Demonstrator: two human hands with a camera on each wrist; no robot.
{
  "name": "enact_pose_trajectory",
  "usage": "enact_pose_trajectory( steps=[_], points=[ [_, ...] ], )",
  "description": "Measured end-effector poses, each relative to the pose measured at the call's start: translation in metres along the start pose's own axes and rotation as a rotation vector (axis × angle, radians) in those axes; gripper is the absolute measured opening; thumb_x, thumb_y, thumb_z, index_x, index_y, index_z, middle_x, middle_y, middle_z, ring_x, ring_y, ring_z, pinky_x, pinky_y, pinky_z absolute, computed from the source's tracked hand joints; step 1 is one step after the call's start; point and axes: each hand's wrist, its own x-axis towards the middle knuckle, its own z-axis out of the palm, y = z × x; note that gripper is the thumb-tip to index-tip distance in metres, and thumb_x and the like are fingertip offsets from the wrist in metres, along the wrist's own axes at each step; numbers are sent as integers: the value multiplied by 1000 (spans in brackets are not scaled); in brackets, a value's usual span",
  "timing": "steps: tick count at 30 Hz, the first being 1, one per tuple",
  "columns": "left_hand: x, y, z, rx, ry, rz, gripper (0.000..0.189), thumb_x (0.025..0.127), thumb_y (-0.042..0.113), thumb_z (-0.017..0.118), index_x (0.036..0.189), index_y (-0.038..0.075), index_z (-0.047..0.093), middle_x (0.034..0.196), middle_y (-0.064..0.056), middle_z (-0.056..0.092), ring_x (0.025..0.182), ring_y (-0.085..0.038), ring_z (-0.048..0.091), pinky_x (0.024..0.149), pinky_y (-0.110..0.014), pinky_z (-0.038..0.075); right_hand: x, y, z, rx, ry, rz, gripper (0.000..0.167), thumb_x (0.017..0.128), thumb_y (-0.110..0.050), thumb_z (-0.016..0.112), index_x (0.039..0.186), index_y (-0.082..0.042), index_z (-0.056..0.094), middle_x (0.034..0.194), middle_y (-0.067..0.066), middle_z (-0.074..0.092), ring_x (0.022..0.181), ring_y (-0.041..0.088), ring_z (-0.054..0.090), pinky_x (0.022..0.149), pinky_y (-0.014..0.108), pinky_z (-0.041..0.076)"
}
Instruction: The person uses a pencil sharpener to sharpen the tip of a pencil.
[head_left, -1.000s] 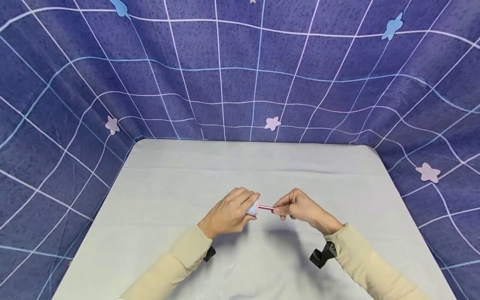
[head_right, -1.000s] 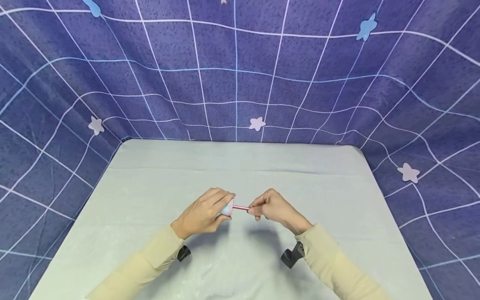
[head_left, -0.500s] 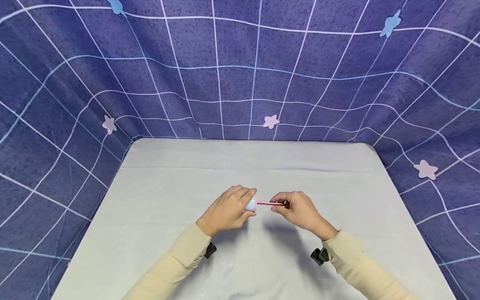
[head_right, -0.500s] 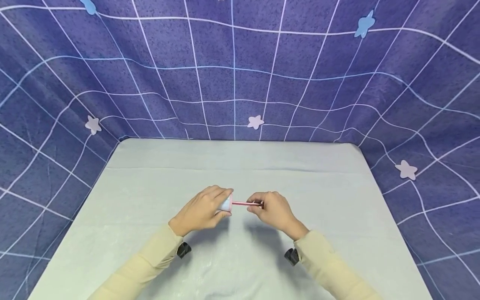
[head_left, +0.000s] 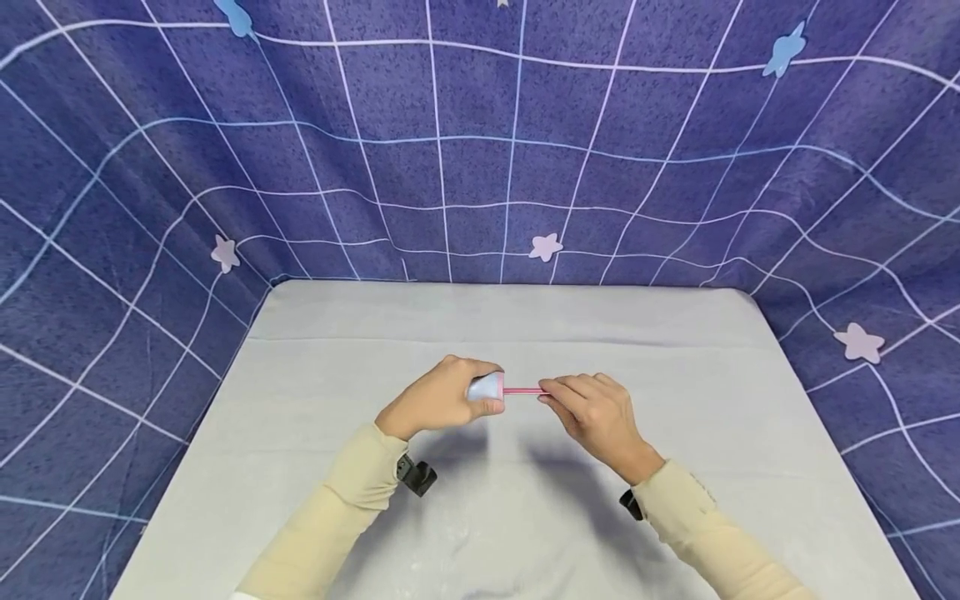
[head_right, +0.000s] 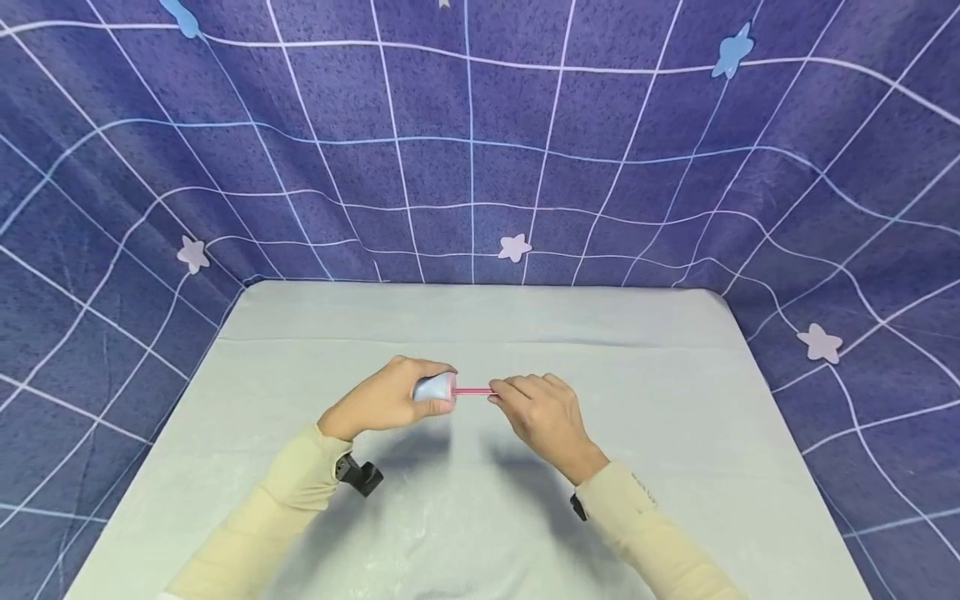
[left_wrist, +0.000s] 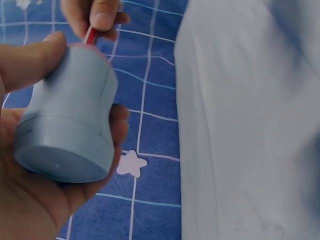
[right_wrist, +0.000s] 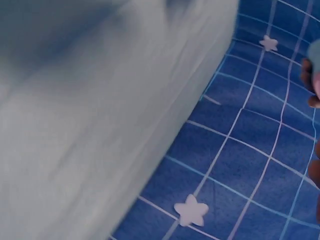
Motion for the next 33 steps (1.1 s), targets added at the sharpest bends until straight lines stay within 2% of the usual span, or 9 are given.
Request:
enact_pose_trajectory(
  steps=[4,8,12,16,19,22,26,29,33],
  points=[
    [5,2,1,-7,-2,17,26,84,19,71,104,3,65,77,0,61,65,-9,53,60,-23,47,0,2,0,-84,23,-76,25,96,-23,55,89,-7,72,71,-1,66,54,12,58,44,25,40],
    [9,4,12,210,95,120,45,80,22,74,115,-3,62,95,-7,67,84,-19,61,77,-32,51,-3,3,-4,-15,-120,30,28,99,-25,51,87,-8,70,63,-4,57,47,6,43,40,20,35],
    [9,2,21,460,230,305,54,76,26,77,117,-4,60,102,-9,67,94,-22,60,89,-35,48,2,0,-14,193,-355,252,14,91,-17,63,86,-7,72,63,-6,55,50,-2,36,43,15,33],
    [7,-2,32,598,371,469,55,73,27,79,115,-3,60,102,-9,65,93,-22,58,84,-33,48,15,7,-25,575,-646,601,11,88,-8,65,88,-3,74,65,-7,57,55,-2,38,50,17,35],
    [6,-5,42,699,485,590,45,82,26,71,113,-4,59,101,-11,65,93,-23,59,83,-31,49,23,18,-31,848,-833,878,17,90,-8,61,91,5,72,57,-8,47,49,1,33,46,17,30],
    [5,-8,48,801,586,666,37,94,27,55,112,-5,59,100,-12,65,91,-24,61,83,-31,51,27,26,-32,973,-957,990,23,91,-10,59,94,11,69,54,-10,42,46,1,31,42,16,26],
    [1,-11,53,829,566,616,43,92,31,58,114,-6,59,102,-12,66,91,-23,62,86,-32,51,26,27,-27,909,-950,855,21,91,-9,60,93,9,70,55,-7,44,48,1,33,43,18,27],
    [-2,-11,49,745,443,484,53,81,32,71,117,-5,58,105,-12,66,93,-22,62,87,-32,51,22,21,-22,713,-844,691,14,90,-10,63,91,0,73,61,-3,55,51,1,40,46,19,33],
    [-7,-10,37,528,270,258,56,81,33,74,121,-4,59,108,-11,68,98,-22,63,90,-35,50,13,9,-13,380,-654,440,9,86,-15,70,92,-10,73,71,-4,64,55,0,45,50,19,40]
  ],
)
